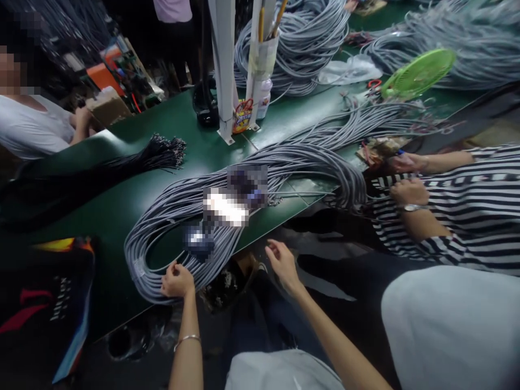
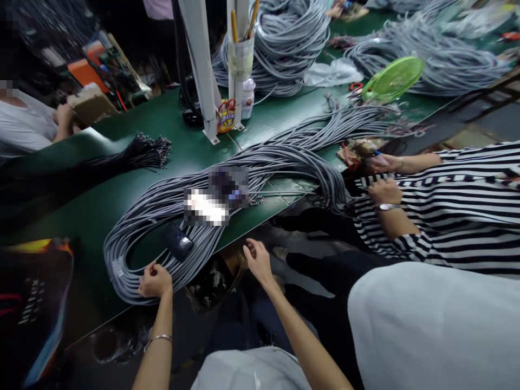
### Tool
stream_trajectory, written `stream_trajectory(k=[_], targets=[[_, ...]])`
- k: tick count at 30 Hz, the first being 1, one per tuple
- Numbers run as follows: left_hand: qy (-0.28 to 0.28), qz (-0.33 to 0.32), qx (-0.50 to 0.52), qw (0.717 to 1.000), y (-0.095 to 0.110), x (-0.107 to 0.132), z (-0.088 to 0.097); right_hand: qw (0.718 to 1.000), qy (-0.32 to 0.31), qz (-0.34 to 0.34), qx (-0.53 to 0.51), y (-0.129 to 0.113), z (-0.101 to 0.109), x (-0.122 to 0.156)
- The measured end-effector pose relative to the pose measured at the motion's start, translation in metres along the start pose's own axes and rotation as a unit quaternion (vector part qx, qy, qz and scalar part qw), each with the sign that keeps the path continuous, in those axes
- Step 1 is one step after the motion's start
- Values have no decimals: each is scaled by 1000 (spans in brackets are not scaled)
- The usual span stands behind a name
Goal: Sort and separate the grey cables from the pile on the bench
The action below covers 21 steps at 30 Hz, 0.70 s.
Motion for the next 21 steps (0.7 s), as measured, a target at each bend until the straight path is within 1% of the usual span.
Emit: stream_trajectory(k=[2,3,4,5,7,9,10,12,17,21], targets=[[10,-1,-13,1000,-6,1,-2,998,39,46,35,-14,-4,-25],[15,-1,-19,1000,-8,1,-3,992,66,82,67,-22,-6,-38],[21,-2,-24,999,-11,1,-4,981,98,127,111,-29,-8,-51],[26,-3,-28,999,-13,1,-5,962,134,176,161,-35,-11,-63],[37,-6,-33,999,-17,1,-6,908,200,263,258,-45,-18,-81],[46,-11,-35,998,-20,1,-7,868,238,306,311,-50,-23,-94],[50,-13,-34,998,-21,2,-7,855,249,318,325,-52,-25,-98],[57,-16,-34,998,-23,2,-7,845,258,327,336,-53,-28,-103],[65,-20,-34,997,-25,3,-6,837,271,334,339,-54,-30,-108],[68,-25,-36,997,-27,3,-6,842,271,345,314,-55,-29,-109]])
Point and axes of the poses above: each hand's wrist, its own x-axis away from the middle knuckle, its own z-axis out of the back of the hand, y = z × x, the point moved 2 cm from there along -x, towards the middle knuckle, and after that the axes turned 14 degrees about -z, right-handed, at the moved point
